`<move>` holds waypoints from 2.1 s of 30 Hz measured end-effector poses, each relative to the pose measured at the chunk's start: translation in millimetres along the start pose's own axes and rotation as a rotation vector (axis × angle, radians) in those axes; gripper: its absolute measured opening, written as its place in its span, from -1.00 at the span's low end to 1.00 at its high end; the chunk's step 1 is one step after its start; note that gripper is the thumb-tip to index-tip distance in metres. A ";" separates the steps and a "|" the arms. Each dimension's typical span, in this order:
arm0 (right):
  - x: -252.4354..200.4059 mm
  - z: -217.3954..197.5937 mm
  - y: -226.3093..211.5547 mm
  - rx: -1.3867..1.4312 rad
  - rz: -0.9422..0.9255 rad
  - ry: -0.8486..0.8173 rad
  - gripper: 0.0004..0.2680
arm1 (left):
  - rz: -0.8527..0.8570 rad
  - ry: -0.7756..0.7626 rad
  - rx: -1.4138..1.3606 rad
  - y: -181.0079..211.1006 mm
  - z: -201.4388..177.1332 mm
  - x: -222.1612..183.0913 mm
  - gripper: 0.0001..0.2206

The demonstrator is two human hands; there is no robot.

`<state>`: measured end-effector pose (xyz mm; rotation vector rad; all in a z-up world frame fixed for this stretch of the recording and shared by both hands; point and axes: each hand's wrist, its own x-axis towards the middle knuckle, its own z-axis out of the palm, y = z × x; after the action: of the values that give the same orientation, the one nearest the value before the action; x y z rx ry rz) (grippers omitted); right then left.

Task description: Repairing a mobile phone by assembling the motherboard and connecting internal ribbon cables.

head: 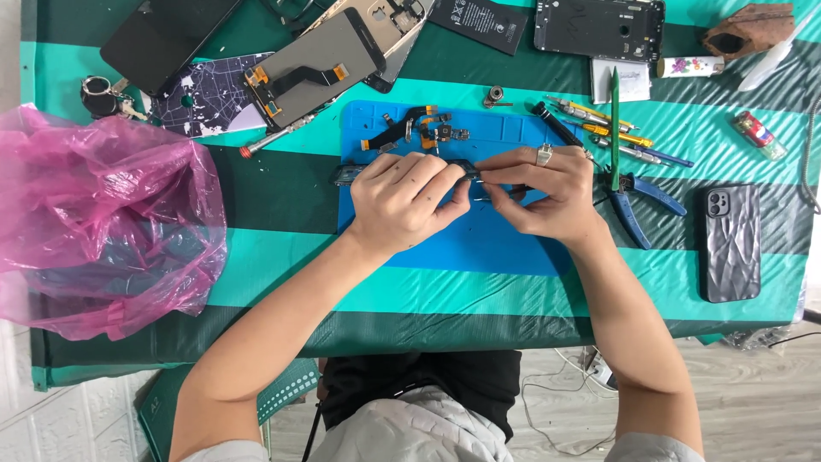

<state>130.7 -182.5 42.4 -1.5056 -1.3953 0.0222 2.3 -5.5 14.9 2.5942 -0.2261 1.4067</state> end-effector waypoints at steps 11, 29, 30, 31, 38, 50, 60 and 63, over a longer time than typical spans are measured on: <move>-3.9 1.4 4.9 -0.032 -0.012 0.011 -0.96 | 0.001 0.013 -0.017 -1.1 -2.1 4.0 -0.94; -1.1 3.2 3.7 0.026 -0.102 0.085 -0.98 | 0.168 0.193 0.000 5.7 -9.9 3.4 -0.91; -2.0 3.0 3.5 0.029 -0.122 0.097 -0.97 | 0.204 0.221 0.023 5.1 -11.4 3.4 -0.91; -4.2 2.9 4.5 0.031 -0.121 0.096 -0.97 | 0.203 0.219 0.024 4.7 -11.6 2.8 -0.91; -5.2 3.1 6.3 0.145 -0.109 0.101 -0.94 | 0.245 0.236 0.024 4.6 -11.7 0.4 -0.89; -14.7 18.9 7.0 0.137 -0.083 0.226 -0.91 | 0.200 0.242 0.039 6.7 -13.6 2.2 -0.89; -19.8 27.2 8.4 0.245 0.027 0.256 -0.91 | 0.183 0.246 0.057 6.9 -14.2 4.4 -0.90; -19.3 27.2 6.2 0.238 0.037 0.261 -0.92 | 0.176 0.247 0.074 8.9 -12.9 2.9 -0.90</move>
<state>112.2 -178.1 14.4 -1.2858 -1.1148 0.0136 -8.5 -11.3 25.0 2.4751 -0.3812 1.8113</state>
